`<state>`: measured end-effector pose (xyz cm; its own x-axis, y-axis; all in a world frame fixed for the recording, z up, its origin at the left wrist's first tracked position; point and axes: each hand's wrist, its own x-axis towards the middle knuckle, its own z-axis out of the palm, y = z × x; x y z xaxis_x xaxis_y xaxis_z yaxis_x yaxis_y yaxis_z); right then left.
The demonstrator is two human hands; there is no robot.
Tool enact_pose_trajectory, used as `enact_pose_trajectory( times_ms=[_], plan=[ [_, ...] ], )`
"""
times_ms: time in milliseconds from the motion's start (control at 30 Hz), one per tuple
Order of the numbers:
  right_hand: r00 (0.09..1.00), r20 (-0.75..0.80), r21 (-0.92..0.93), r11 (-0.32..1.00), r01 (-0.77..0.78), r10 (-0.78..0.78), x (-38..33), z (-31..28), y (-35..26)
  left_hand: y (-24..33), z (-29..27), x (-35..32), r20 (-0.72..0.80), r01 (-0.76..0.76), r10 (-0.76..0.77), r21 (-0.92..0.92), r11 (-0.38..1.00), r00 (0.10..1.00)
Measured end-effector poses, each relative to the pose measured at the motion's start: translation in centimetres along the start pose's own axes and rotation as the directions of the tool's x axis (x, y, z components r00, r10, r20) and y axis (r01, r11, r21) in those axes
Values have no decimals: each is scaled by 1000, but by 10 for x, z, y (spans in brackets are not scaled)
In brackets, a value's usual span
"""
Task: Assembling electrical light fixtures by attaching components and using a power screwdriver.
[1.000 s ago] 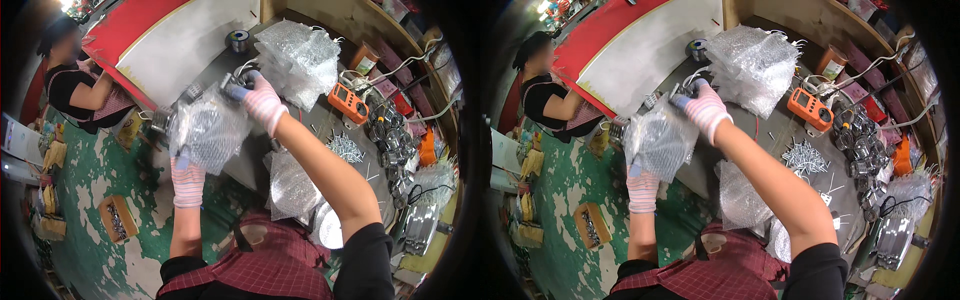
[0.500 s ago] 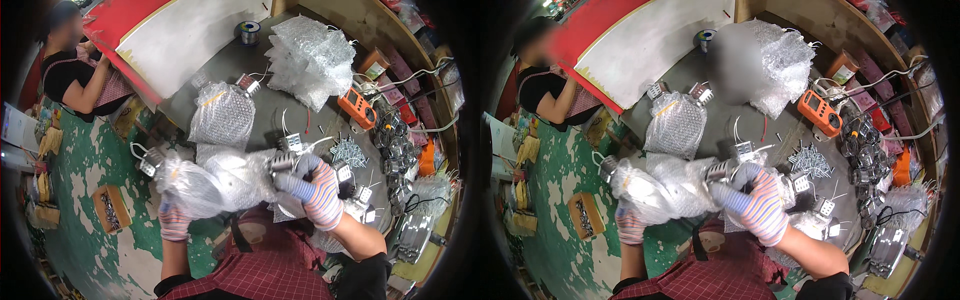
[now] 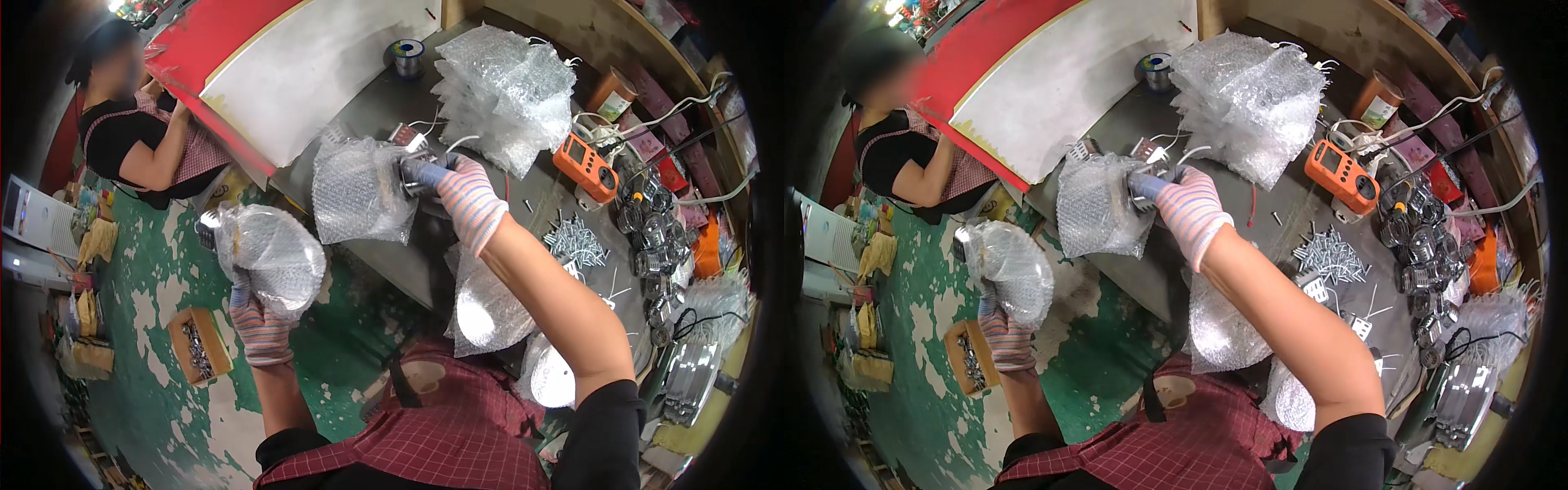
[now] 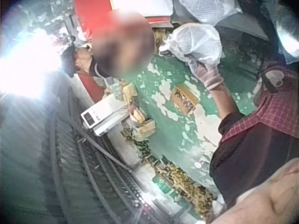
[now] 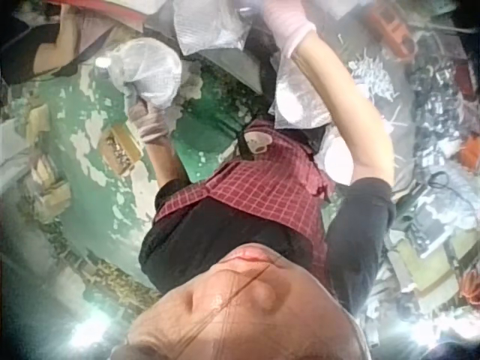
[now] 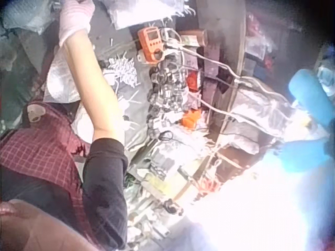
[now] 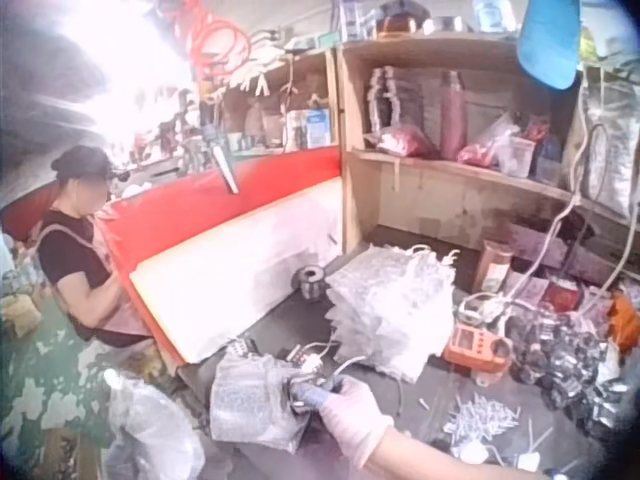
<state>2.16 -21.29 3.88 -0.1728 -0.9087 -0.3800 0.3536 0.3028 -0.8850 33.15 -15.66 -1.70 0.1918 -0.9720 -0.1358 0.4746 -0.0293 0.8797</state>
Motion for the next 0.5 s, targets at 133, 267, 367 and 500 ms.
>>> enact_pose_trajectory(
  times_ms=[133,267,367,500],
  plan=[
    [995,-27,76,993,-95,97,-3,-14,5,-7,2,6,-15,203,-219,-311,929,976],
    [982,-73,94,981,-169,176,-8,-10,3,-16,6,10,98,334,-328,-476,814,940],
    [974,-102,-7,979,-203,202,-10,-11,0,-17,15,14,159,372,-337,-454,810,928],
    [973,-13,-252,941,-226,230,-18,-16,-15,-17,40,22,227,410,-344,-423,808,911]
  ],
)
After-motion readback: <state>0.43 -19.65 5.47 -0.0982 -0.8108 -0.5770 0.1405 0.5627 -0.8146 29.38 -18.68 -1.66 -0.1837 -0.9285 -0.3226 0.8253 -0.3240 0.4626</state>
